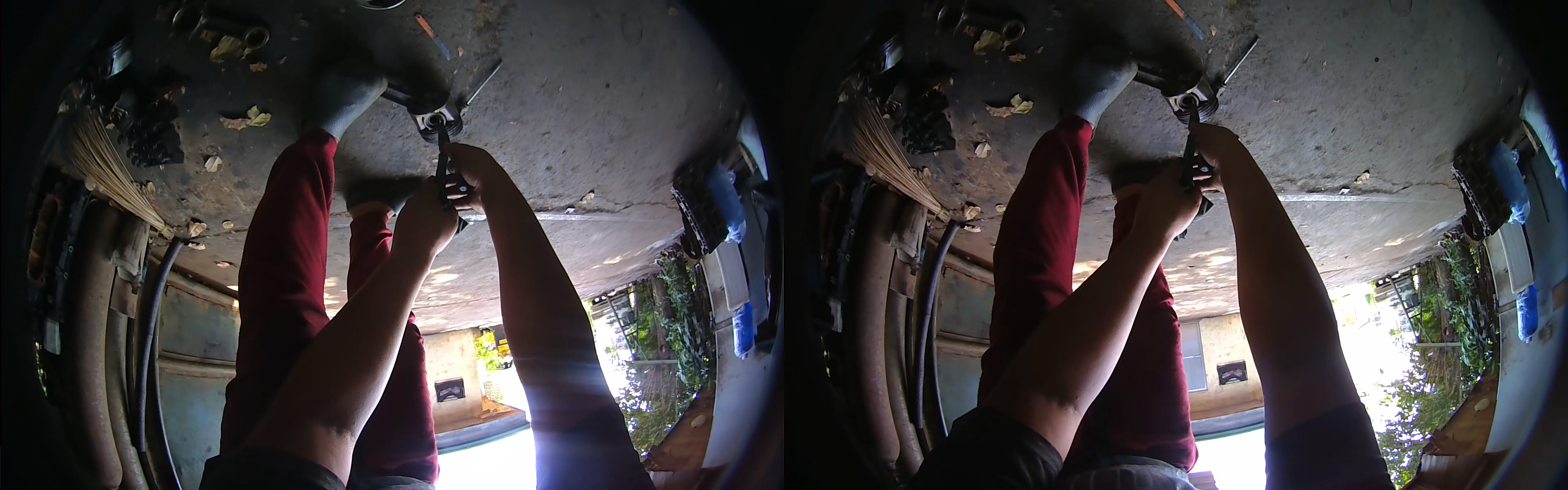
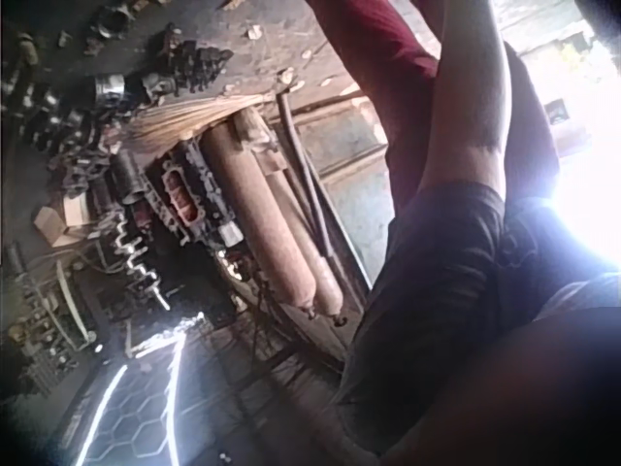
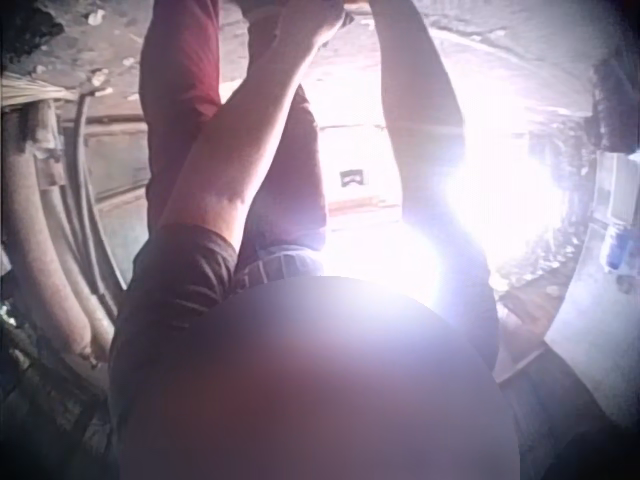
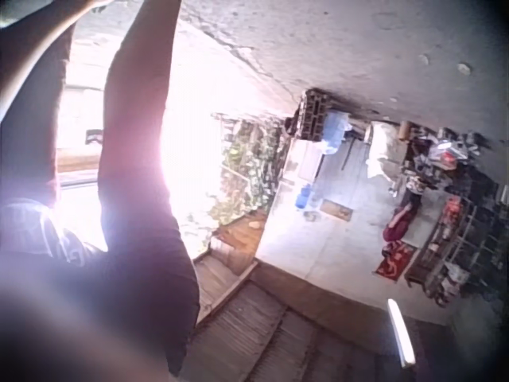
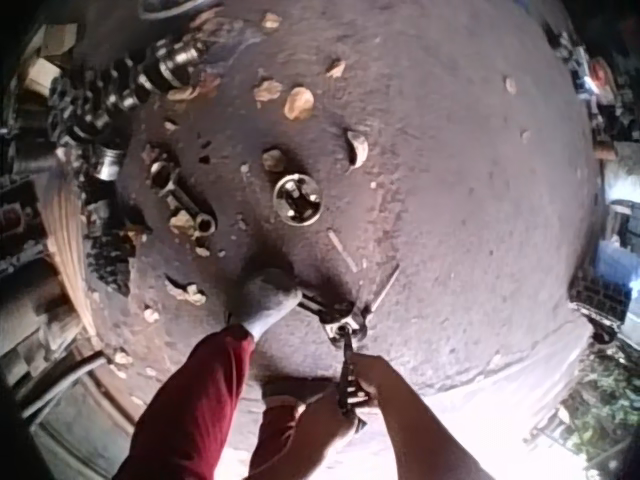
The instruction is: The person sharpens a pair of pliers on a bench grinder, then walks to an outdoor area and sits on the floor to work on a small metal part using the pliers. The person manipulates the part with the pliers and occasionally inspects it.
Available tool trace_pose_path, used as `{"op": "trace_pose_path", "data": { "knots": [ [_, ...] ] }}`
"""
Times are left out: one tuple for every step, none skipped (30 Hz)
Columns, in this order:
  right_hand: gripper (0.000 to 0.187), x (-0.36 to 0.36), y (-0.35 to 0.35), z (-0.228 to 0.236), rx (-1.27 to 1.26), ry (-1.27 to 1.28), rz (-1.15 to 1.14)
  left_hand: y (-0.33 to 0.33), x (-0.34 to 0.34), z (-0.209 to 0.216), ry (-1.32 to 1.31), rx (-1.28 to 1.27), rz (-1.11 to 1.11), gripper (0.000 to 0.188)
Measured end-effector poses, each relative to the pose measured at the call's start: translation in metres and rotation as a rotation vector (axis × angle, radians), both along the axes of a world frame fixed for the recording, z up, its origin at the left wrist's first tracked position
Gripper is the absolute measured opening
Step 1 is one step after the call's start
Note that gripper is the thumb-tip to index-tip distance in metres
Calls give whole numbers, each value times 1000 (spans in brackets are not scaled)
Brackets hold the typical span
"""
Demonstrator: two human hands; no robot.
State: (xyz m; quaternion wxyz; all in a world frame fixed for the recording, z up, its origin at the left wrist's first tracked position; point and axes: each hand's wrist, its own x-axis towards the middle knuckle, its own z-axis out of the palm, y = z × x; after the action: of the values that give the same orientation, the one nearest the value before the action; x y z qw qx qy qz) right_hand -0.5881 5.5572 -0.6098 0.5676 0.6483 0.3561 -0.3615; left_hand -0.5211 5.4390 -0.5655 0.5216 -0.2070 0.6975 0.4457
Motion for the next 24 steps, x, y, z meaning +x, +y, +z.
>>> {"op": "trace_pose_path", "data": {
  "knots": [
    [49,0,-1,4,0,7,12,1,0,-2,28,-24,-30,28],
    [49,0,-1,8,-9,17,-23,1,1,-4,13,-49,-92,27],
    [50,1,-1,13,-19,28,-58,2,2,-5,-57,-60,-180,26],
    [51,2,-1,19,-23,48,-89,3,3,-6,-20,-79,-179,25],
    [56,4,-1,24,-37,42,-201,4,3,-7,-39,-84,-205,25],
    [57,7,-1,29,-44,45,-253,4,4,-8,-55,-83,-230,25],
    [58,10,-2,33,-50,47,-305,5,6,-8,-44,-84,-233,25],
    [59,14,-2,35,-55,49,-357,6,8,-9,-32,-78,-236,25],
    [52,18,-4,36,1,49,-356,6,10,-11,-14,-64,-235,25],
    [48,21,-5,35,19,71,-328,6,13,-12,24,-60,-249,26],
    [45,24,-6,33,15,90,-315,5,16,-14,67,-50,-259,26],
    [41,26,-6,29,31,108,-292,4,18,-18,65,-23,-289,26],
    [29,28,-6,25,23,138,-380,4,19,-21,123,-44,-314,26],
    [27,30,-6,21,0,147,-383,2,19,-24,132,-48,-358,26],
    [25,31,-5,18,-7,140,-390,2,16,-27,51,-32,-437,27],
    [24,32,-3,14,-14,131,-395,1,11,-28,102,-50,-408,28],
    [22,34,-1,12,-31,112,-410,1,2,-30,65,-50,-410,30],
    [21,35,1,10,-49,94,-424,-1,-8,-27,-47,-16,-436,34],
    [20,35,3,8,-67,88,-454,-3,-20,-22,-15,-43,-442,38],
    [19,36,5,6,-70,94,-455,-8,-33,-18,-60,-35,-473,44],
    [19,36,6,5,-73,110,-474,-13,-47,-15,-77,-31,-487,50],
    [19,35,8,3,-111,133,-514,-18,-59,-12,-130,-37,-439,56],
    [21,33,11,1,-135,132,-509,-22,-72,-16,-155,-49,-373,61],
    [21,31,12,0,-117,117,-524,-24,-80,-20,-121,-64,-299,66]
  ]
}}
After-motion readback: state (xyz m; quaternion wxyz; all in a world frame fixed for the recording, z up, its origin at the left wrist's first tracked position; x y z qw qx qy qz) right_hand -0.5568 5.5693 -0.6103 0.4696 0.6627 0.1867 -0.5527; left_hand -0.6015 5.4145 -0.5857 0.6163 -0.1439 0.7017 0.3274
